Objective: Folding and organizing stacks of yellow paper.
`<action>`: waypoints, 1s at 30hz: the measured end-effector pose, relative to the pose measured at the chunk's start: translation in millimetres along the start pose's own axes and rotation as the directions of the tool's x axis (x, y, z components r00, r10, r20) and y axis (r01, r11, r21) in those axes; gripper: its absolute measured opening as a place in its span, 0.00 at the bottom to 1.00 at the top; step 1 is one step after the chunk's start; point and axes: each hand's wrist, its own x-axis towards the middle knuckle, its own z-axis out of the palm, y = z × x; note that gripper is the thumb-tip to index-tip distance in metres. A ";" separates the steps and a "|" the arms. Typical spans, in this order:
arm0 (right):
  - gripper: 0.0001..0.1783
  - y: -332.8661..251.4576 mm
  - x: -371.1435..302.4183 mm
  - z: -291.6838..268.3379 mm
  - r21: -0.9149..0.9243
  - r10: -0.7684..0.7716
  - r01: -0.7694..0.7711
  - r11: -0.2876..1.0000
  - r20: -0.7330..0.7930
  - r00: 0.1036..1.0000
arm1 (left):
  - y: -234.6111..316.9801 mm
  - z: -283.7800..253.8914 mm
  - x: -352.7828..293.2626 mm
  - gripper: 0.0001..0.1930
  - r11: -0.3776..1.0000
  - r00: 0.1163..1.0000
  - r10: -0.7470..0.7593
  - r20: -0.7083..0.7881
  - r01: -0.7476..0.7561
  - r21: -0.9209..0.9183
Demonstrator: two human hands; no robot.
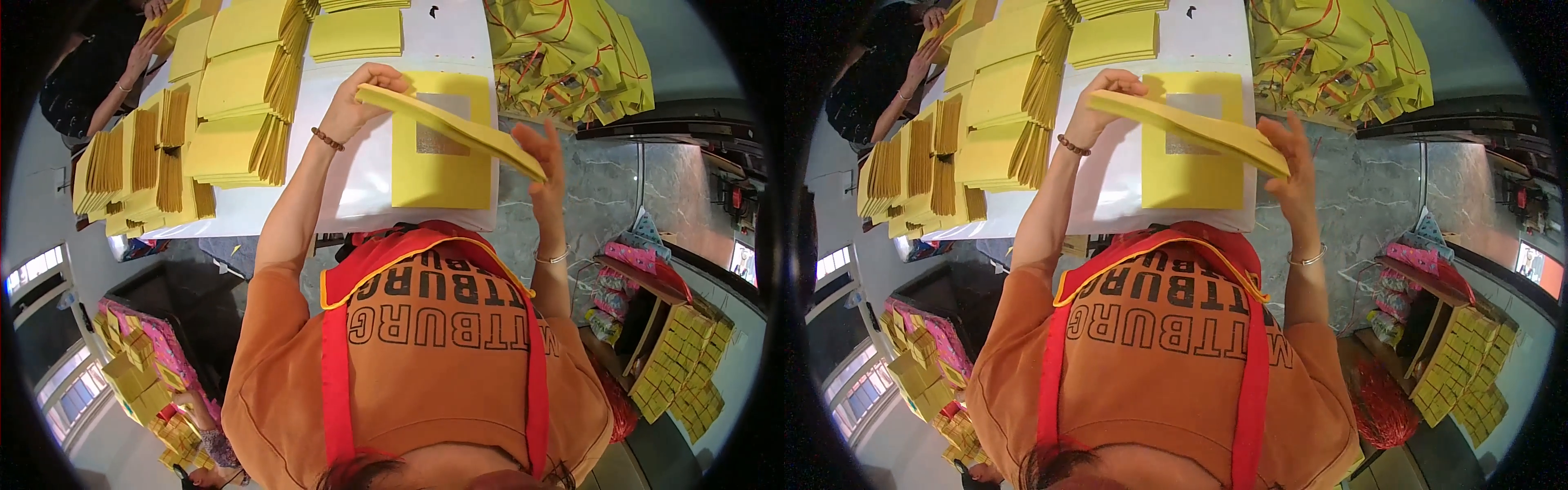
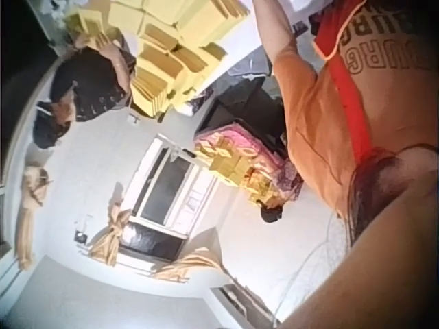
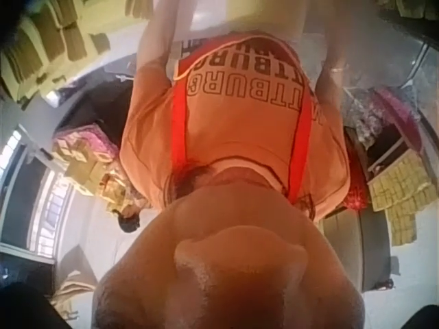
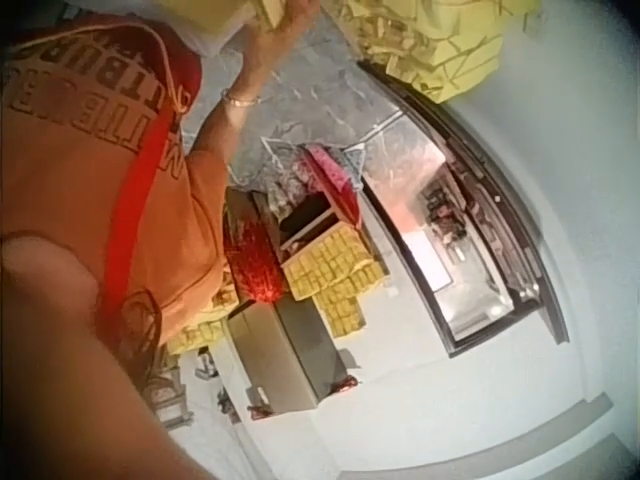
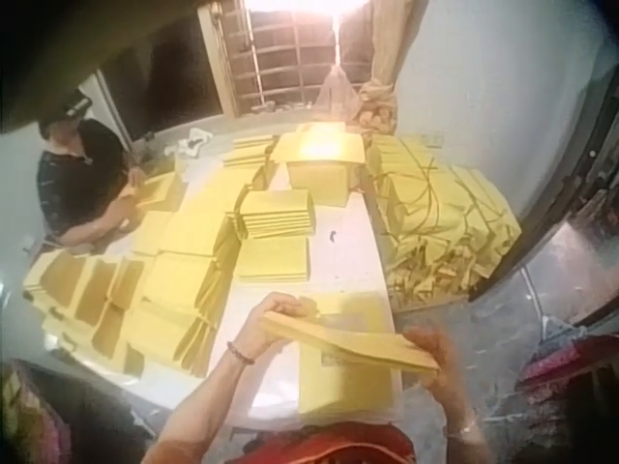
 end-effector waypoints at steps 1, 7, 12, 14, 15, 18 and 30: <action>0.55 0.1 1.4 1.2 0.001 -0.001 0.001 1.000 0.000 1.000 | -3.3 0.6 0.6 0.13 1.000 1.000 0.001 0.001 -0.001 0.001; 0.53 9.6 5.6 2.8 -0.038 -0.130 0.128 0.991 -0.076 0.989 | -7.8 2.5 2.9 0.16 0.996 0.996 -0.085 -0.017 0.086 0.030; 0.17 17.6 3.6 -9.5 -0.112 0.068 -0.078 0.991 -0.091 0.994 | -10.7 -7.0 2.4 0.12 0.997 0.999 -0.034 0.000 0.034 0.062; 0.15 10.9 10.2 -5.9 -0.094 0.124 -0.131 0.987 -0.080 0.989 | -10.8 -4.8 0.1 0.11 1.000 0.999 -0.007 -0.041 0.007 -0.003; 0.14 9.4 12.5 -3.8 -0.076 0.179 -0.184 0.980 -0.068 0.982 | -10.3 -3.1 -1.0 0.11 0.998 0.996 0.017 -0.084 -0.022 -0.066; 0.15 14.6 16.6 2.8 -0.307 0.364 -0.351 0.885 -0.017 0.931 | -26.2 -5.7 0.9 0.11 1.000 0.996 -0.014 -0.088 0.012 -0.016; 0.18 19.9 30.6 31.5 0.326 0.388 -0.317 0.891 -0.179 0.904 | -4.1 5.2 -6.0 0.30 0.543 0.842 0.521 -0.140 -0.201 0.815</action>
